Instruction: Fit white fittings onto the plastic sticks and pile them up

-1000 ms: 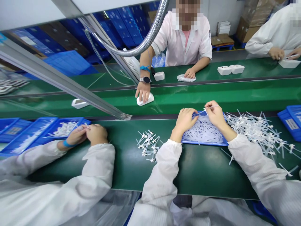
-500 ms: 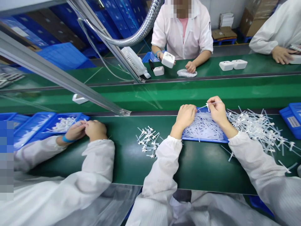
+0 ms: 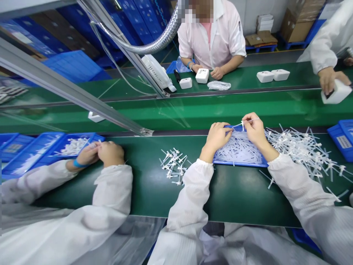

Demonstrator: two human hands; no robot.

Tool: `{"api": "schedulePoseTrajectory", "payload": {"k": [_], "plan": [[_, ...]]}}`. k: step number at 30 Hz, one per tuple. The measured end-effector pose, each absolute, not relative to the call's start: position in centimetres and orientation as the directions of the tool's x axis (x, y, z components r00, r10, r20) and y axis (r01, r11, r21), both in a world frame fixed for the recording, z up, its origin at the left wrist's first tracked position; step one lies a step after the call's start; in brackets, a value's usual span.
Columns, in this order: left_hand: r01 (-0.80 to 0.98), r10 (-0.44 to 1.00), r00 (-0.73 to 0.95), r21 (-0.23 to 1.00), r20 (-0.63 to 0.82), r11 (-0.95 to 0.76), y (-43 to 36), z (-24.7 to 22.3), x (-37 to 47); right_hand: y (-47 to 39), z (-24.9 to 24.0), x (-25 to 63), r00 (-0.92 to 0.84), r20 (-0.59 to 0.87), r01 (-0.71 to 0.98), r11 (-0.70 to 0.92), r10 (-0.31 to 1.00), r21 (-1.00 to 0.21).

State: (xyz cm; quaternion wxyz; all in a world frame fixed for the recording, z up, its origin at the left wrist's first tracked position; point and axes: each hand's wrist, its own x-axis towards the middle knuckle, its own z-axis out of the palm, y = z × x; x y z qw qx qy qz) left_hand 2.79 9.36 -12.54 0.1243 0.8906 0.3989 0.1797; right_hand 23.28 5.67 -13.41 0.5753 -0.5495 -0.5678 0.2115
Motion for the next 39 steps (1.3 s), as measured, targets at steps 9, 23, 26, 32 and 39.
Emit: {"api": "schedulePoseTrajectory", "payload": {"k": [9,23,26,32,39], "plan": [[0.666,0.752,0.624,0.359,0.213,-0.654,9.33,-12.49,2.77,5.72,-13.31,23.22,0.256,0.41,0.382,0.298,0.876,-0.875],[0.641,0.752,0.614,0.405,0.239,-0.652,9.47,-12.55,2.56,5.69,-13.36,23.19,0.266,0.411,0.375,0.299,0.872,-0.877],[0.641,0.755,0.611,0.412,0.236,-0.648,9.43,-12.42,2.58,5.72,-13.43,23.21,0.263,0.416,0.375,0.305,0.87,-0.875],[0.634,0.762,0.603,0.437,0.238,-0.638,9.43,-12.37,2.55,5.77,-13.51,23.22,0.265,0.406,0.38,0.292,0.874,-0.877],[0.602,0.77,0.575,0.495,0.277,-0.627,9.5,-12.68,2.57,5.72,-13.38,23.19,0.267,0.416,0.378,0.303,0.869,-0.875]]}}
